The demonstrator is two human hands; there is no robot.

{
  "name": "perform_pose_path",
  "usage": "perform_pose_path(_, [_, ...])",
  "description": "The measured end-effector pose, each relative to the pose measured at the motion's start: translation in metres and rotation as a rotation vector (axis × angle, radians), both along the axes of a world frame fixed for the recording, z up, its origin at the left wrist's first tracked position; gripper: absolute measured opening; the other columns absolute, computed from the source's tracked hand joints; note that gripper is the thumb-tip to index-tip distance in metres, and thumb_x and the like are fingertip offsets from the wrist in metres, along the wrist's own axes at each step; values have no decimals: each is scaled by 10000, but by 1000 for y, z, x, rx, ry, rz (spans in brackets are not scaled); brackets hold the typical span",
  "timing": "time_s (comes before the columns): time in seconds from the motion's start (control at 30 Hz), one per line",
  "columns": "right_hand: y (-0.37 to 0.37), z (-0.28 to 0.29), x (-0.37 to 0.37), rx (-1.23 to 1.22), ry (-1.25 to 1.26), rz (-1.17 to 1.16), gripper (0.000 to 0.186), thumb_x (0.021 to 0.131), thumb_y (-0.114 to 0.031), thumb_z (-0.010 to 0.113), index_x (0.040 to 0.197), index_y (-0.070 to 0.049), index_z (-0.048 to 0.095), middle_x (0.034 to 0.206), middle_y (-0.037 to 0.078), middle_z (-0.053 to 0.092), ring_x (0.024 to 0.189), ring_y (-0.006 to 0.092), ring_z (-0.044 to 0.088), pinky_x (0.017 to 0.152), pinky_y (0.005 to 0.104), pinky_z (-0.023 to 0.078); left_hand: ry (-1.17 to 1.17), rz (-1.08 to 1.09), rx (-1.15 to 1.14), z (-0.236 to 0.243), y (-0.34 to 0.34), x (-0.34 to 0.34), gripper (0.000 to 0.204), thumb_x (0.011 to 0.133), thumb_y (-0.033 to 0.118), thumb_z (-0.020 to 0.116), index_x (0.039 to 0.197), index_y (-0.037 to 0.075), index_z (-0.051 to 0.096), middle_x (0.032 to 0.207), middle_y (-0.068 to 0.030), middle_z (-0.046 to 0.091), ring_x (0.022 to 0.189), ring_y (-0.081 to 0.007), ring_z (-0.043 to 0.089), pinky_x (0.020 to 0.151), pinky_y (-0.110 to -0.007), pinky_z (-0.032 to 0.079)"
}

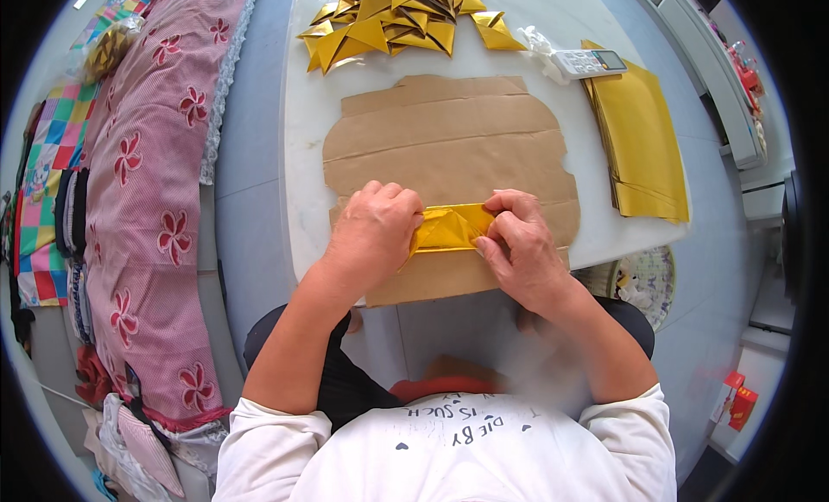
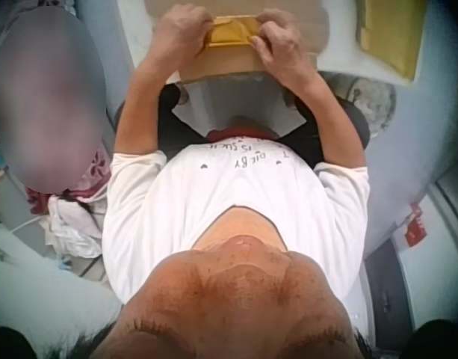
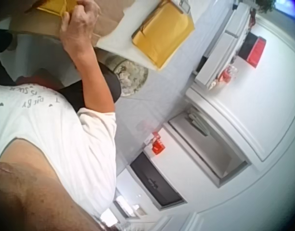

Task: The person folds yellow sheets of paper into triangular shapes by hand. They pick up a sheet, fold it in half, then fold the corners to form a triangle, and finally tuck the ends to secure the shape. The finished items are placed in a pile on the table.

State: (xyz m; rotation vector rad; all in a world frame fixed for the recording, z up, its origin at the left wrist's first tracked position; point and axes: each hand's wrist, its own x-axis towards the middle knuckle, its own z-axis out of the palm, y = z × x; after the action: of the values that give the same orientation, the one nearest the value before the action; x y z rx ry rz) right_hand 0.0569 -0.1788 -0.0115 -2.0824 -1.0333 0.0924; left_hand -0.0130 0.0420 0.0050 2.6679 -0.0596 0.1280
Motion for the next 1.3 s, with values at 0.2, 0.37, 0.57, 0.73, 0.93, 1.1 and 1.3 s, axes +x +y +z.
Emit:
perform_pose_path(0.2, [2, -1, 0, 2, 27, -12, 150, 780, 37, 687, 780, 19, 538, 1151, 186, 538, 1121, 356, 518, 960, 424, 438, -10, 33, 33, -3, 0, 2, 27, 859, 66, 650, 844, 44, 650, 846, -89, 647, 850, -293, 598, 780, -394, 506])
perform_pose_path(0.37, [2, -1, -1, -13, 18, -17, 136, 781, 44, 678, 786, 24, 543, 1155, 188, 530, 1132, 363, 513, 966, 427, 434, 13, 51, 26, -5, 1, 4, 26, 852, 60, 644, 832, 45, 637, 835, -93, 640, 843, -296, 594, 793, -391, 493])
perform_pose_path(0.57, [3, 1, 0, -29, 19, -10, 130, 779, 46, 674, 784, 26, 546, 1151, 190, 528, 1143, 361, 509, 976, 427, 426, 20, 49, 3, -5, 3, 6, 31, 848, 50, 639, 821, 39, 628, 832, -102, 639, 838, -298, 595, 790, -390, 488])
perform_pose_path(0.73, [4, 1, 0, -41, 16, -13, 124, 780, 48, 670, 784, 24, 548, 1148, 189, 526, 1147, 357, 506, 978, 425, 424, 13, 53, -4, -3, 3, 7, 34, 840, 41, 654, 814, 34, 633, 822, -112, 640, 823, -298, 599, 776, -393, 493])
perform_pose_path(0.93, [5, 2, 0, -57, 18, -11, 120, 784, 51, 666, 800, 27, 549, 1154, 187, 513, 1158, 350, 496, 982, 420, 423, 26, 60, -10, -3, 3, 7, 34, 838, 36, 662, 813, 29, 639, 819, -119, 640, 816, -298, 599, 768, -395, 496])
perform_pose_path(1.1, [5, 2, 0, -60, 15, -13, 118, 788, 54, 661, 808, 30, 547, 1158, 187, 508, 1161, 348, 492, 984, 419, 423, 21, 60, -4, -3, 3, 8, 37, 837, 36, 664, 811, 29, 638, 817, -118, 640, 813, -298, 600, 761, -392, 499])
perform_pose_path(1.3, [6, 1, 0, -62, 8, -13, 121, 781, 54, 664, 807, 31, 548, 1156, 186, 512, 1160, 348, 494, 982, 421, 424, 24, 62, -8, -5, 4, 9, 37, 829, 27, 668, 814, 31, 635, 819, -113, 636, 815, -297, 595, 758, -390, 496])
